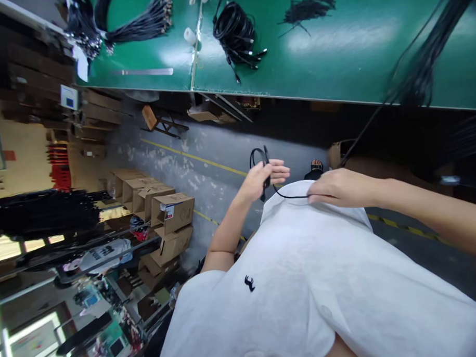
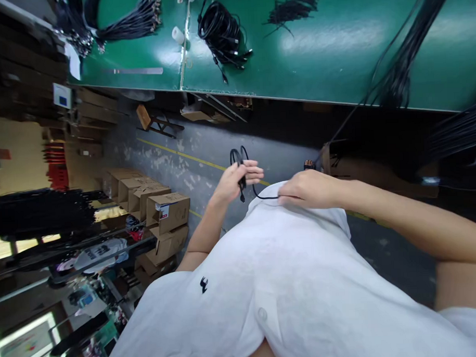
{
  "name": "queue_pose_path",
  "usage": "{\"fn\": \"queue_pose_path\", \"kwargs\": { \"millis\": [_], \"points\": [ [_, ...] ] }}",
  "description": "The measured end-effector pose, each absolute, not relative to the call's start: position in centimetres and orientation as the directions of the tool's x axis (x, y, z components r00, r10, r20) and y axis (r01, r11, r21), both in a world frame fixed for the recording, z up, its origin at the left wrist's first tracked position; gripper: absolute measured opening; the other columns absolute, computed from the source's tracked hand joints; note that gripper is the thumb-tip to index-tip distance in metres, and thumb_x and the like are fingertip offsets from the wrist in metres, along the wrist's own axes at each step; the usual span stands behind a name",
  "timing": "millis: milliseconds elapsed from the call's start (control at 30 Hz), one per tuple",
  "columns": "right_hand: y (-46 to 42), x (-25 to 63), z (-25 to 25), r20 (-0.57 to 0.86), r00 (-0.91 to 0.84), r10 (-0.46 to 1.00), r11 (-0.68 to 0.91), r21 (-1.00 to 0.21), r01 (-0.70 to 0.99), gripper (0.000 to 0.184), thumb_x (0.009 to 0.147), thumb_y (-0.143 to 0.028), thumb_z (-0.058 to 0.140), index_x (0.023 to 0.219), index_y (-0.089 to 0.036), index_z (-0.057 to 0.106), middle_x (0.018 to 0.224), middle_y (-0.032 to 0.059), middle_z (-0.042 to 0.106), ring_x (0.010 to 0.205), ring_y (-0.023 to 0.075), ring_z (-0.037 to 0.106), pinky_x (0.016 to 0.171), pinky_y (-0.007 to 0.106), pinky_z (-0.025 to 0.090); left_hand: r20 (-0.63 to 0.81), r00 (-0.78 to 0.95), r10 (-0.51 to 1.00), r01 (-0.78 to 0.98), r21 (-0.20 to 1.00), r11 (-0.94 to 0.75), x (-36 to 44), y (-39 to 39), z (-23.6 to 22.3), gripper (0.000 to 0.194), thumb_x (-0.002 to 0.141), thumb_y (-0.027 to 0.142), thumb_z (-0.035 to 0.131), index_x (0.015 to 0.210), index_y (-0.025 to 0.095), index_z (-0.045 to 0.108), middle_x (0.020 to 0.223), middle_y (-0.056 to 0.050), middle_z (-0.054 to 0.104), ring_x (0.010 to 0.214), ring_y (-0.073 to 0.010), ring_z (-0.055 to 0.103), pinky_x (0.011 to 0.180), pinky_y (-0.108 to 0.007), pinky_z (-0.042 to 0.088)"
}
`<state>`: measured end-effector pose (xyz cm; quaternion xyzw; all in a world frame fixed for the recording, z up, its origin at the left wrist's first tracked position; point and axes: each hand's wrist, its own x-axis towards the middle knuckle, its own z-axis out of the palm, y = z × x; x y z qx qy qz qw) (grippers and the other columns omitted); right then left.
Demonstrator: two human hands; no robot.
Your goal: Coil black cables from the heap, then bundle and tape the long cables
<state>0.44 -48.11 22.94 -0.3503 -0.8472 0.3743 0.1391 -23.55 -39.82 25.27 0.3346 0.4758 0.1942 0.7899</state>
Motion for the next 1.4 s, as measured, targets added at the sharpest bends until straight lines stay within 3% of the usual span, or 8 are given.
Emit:
{"fn": "queue_pose_path", "kwargs": {
  "millis": [167,433,700,867,1033,1133,1267,1400],
  "points": [
    [-44.9,2.1,23.5,-0.077,-0.633,0.771,0.321,-0.811,0.489,0.042,0.099,-0.049,0.036,0.085,-0.02,0.063,0.082,0.0052,0.067,0.073,0.0166,0.058,0.066,0.027,0.035,-0.584,0.78,0.225,0.282,0.649,0.707,-22.3,-41.7,23.9,0.046,0.081,0.053,0.071,0.094,0.009,0.066,0.058,-0.001,0.063,0.048,-0.0096,0.058,0.061,-0.026,0.054],
    [-43.6,3.6,21.8,-0.086,-0.584,0.807,0.203,-0.889,0.41,0.042,0.097,-0.053,0.041,0.087,-0.021,0.066,0.084,0.0018,0.067,0.076,0.015,0.059,0.073,0.027,0.039,-0.568,0.818,0.094,0.246,0.492,0.835,-22.4,-41.2,24.3,0.043,0.077,0.049,0.075,0.09,0.009,0.069,0.043,0.005,0.048,0.03,-0.0052,0.034,0.036,-0.019,0.036],
    [-48.5,14.6,13.0,-0.27,0.078,0.96,-0.213,-0.521,0.827,0.031,0.091,-0.03,0.046,0.091,-0.016,0.073,0.106,0.0139,0.073,0.097,0.0211,0.062,0.088,0.035,0.041,-0.619,0.367,0.694,-0.253,0.652,0.715,-26.7,-40.2,27.8,0.052,0.1,0.047,0.035,0.062,0.019,0.056,0.032,0.013,0.0,0.025,-0.0034,-0.007,0.026,-0.015,0.004],
    [-55.5,6.8,16.9,-0.501,-0.497,0.709,-0.085,-0.76,0.645,0.04,0.094,-0.052,0.038,0.094,-0.03,0.071,0.097,0.0017,0.074,0.083,0.024,0.067,0.075,0.036,0.05,-0.393,0.022,0.919,-0.46,0.812,0.358,-29.1,-38.0,28.8,0.036,0.102,0.043,0.036,0.094,0.026,0.066,0.043,0.01,0.031,0.028,-0.0028,0.016,0.028,-0.014,0.014],
    [-54.3,7.9,16.9,-0.364,0.052,0.93,-0.303,-0.681,0.667,0.04,0.094,-0.048,0.038,0.101,-0.022,0.069,0.114,0.01,0.071,0.11,0.0282,0.065,0.097,0.039,0.048,-0.391,-0.015,0.92,-0.526,0.786,0.326,-31.4,-36.0,28.4,0.035,0.105,0.034,0.033,0.112,0.022,0.065,0.053,0.009,0.042,0.035,-0.0024,0.029,0.035,-0.011,0.026],
    [-52.7,8.4,18.2,-0.376,-0.215,0.902,-0.1,-0.663,0.742,0.04,0.098,-0.045,0.037,0.106,-0.022,0.069,0.116,0.01,0.071,0.108,0.0276,0.066,0.086,0.037,0.049,-0.447,-0.024,0.894,-0.495,0.783,0.377,-31.8,-36.0,28.3,0.037,0.104,0.041,0.036,0.117,0.023,0.064,0.053,0.009,0.043,0.036,-0.0025,0.032,0.035,-0.011,0.026],
    [-49.6,4.1,22.9,-0.186,-0.639,0.747,0.249,-0.812,0.528,0.044,0.101,-0.047,0.035,0.103,-0.021,0.07,0.1,0.0077,0.073,0.086,0.0203,0.068,0.069,0.031,0.044,-0.618,0.139,0.774,-0.3,0.718,0.627,-29.0,-37.5,27.3,0.027,0.097,0.041,0.053,0.101,0.018,0.066,0.059,0.005,0.056,0.045,-0.0021,0.051,0.043,-0.011,0.037],
    [-45.2,1.4,25.5,-0.05,-0.691,0.721,0.314,-0.866,0.39,0.042,0.101,-0.047,0.036,0.097,-0.021,0.069,0.089,0.0051,0.071,0.078,0.0156,0.065,0.067,0.026,0.04,-0.613,0.457,0.645,-0.017,0.719,0.695,-24.9,-40.1,25.5,0.032,0.083,0.044,0.073,0.09,0.014,0.065,0.089,-0.008,0.075,0.081,-0.016,0.073,0.076,-0.026,0.056]
  ]
}}
